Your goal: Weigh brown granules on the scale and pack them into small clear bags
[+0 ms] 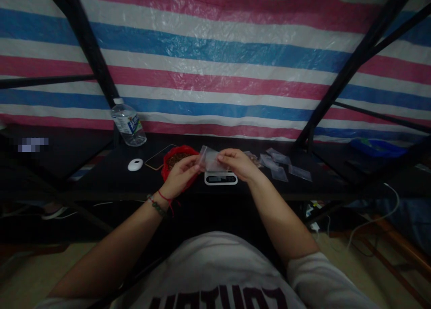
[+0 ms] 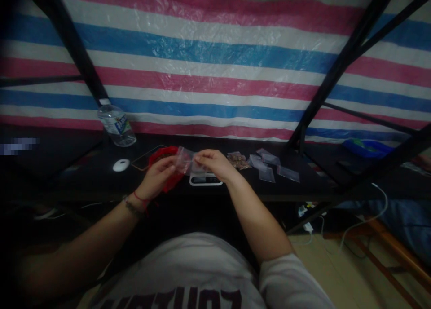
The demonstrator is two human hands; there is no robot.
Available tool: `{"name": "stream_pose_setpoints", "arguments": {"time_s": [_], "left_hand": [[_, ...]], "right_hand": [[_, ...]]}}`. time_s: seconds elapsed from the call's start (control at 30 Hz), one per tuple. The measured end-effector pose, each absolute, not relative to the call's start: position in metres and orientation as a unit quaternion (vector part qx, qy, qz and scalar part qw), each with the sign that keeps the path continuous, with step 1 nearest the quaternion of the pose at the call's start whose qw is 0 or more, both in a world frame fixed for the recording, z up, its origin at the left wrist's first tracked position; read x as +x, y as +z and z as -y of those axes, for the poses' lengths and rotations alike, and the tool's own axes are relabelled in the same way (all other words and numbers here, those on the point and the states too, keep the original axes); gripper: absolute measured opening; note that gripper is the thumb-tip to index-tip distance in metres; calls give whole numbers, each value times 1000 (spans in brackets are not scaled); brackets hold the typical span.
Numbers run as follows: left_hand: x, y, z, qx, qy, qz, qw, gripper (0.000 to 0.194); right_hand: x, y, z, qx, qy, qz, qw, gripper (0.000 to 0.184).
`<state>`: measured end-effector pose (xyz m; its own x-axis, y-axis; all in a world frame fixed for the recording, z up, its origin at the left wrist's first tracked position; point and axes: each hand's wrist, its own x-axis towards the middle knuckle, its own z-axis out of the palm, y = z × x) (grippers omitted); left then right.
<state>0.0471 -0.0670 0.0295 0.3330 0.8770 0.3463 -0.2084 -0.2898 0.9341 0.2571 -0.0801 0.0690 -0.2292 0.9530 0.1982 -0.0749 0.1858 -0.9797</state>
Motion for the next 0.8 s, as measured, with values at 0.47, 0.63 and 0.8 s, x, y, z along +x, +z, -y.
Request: {"name": "stream_pose_setpoints", "arguments": {"time_s": [0.47, 0.63, 0.8], "left_hand": [[49, 31, 65, 696, 358, -397, 480, 21], [59, 26, 72, 692, 392, -426, 432, 20], [65, 27, 85, 740, 394, -406, 363, 19]], "right_hand": [[258, 38, 86, -516, 160, 665, 516, 20], [244, 52, 111, -514, 181, 717, 435, 24], [233, 38, 109, -520, 283, 702, 396, 27]]}}
